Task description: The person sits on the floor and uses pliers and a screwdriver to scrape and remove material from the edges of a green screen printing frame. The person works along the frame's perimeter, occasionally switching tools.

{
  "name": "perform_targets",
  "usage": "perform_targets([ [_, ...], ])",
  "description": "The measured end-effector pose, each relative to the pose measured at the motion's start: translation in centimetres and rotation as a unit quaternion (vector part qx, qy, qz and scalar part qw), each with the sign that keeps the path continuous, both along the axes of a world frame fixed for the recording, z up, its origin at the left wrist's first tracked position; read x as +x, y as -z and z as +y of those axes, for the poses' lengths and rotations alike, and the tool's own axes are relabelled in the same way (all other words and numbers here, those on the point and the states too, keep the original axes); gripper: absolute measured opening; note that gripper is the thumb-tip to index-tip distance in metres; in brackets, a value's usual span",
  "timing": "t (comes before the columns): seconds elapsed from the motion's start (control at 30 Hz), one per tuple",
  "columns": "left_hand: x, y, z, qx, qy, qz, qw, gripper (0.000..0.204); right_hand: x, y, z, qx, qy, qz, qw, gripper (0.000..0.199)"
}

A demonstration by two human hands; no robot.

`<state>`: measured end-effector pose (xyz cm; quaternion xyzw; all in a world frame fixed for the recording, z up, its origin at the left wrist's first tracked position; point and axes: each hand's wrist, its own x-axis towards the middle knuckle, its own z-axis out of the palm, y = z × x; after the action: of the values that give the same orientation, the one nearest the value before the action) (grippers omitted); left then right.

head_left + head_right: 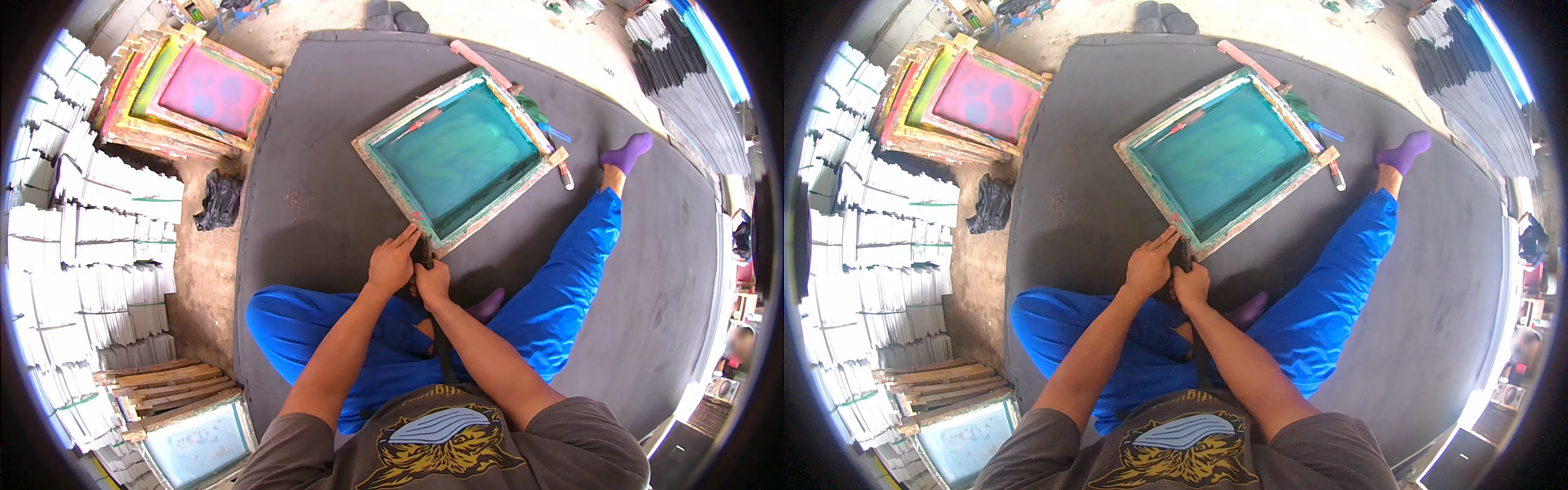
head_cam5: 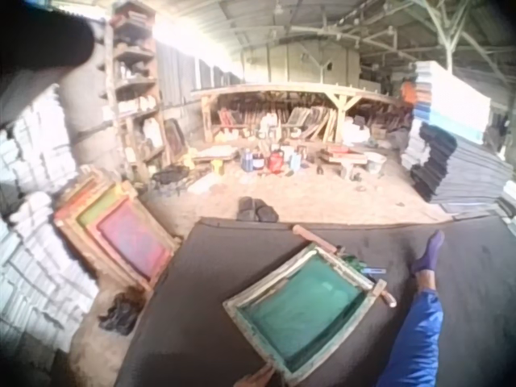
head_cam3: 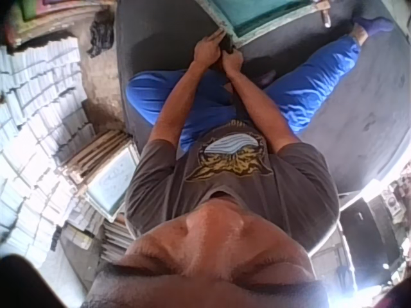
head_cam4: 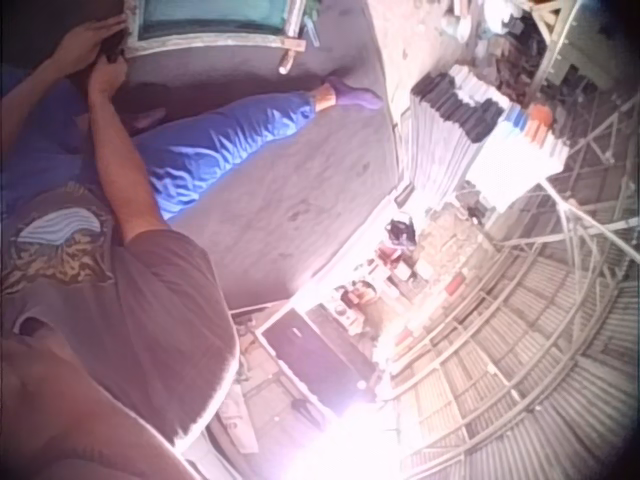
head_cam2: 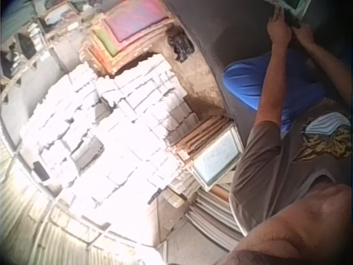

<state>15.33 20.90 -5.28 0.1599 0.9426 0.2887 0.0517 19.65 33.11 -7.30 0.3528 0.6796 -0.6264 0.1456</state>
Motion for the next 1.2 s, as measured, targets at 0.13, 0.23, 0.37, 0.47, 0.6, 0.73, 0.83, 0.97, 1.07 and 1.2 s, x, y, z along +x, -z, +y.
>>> perform_targets([
  [0.13, -0.4, -0.2, 0.4, -0.001, 0.002, -0.009, 1.000, 0.054, 0.6, 3.4, -1.2, 0.169, 0.000, 0.043, 0.985, 0.023],
  [0.23, -0.6, -0.3, 0.5, -0.004, 0.008, -0.013, 1.000, 0.054, 0.7, 3.9, -1.0, 0.165, -0.012, 0.028, 0.986, 0.028],
  [0.37, -0.2, -0.8, 0.1, 0.016, -0.006, 0.002, 1.000, 0.057, -0.9, -3.4, 1.1, -0.108, -0.022, -0.051, 0.993, 0.033],
  [0.47, -0.5, -0.4, 0.3, 0.011, -0.006, 0.003, 1.000, 0.058, -1.9, -5.6, 2.1, -0.203, -0.006, -0.100, 0.974, 0.038],
  [0.6, -0.6, -0.6, 0.4, 0.014, -0.003, -0.025, 1.000, 0.057, -2.5, -5.0, 2.7, -0.225, -0.033, -0.154, 0.962, 0.033],
  [0.73, -0.5, -0.3, 0.2, 0.048, -0.003, -0.004, 0.999, 0.060, -2.1, -3.3, 1.5, -0.177, -0.003, -0.131, 0.975, 0.026],
  [0.83, -0.6, -0.1, -0.3, 0.047, -0.002, -0.018, 0.999, 0.061, -1.4, -2.3, -0.3, -0.088, 0.026, -0.073, 0.993, 0.023],
  [0.97, -0.8, -0.2, -0.2, 0.076, -0.004, -0.030, 0.997, 0.061, -0.7, 0.9, -1.9, 0.081, 0.034, -0.008, 0.996, 0.021],
  [1.07, -1.0, 0.3, 0.1, 0.154, -0.044, -0.034, 0.987, 0.046, 0.2, 4.7, -1.7, 0.139, 0.026, 0.019, 0.990, 0.021],
  [1.2, -1.6, 1.3, -1.8, 0.304, -0.201, -0.223, 0.904, 0.037, -0.2, 1.6, -2.0, 0.116, -0.016, -0.004, 0.993, 0.022],
])
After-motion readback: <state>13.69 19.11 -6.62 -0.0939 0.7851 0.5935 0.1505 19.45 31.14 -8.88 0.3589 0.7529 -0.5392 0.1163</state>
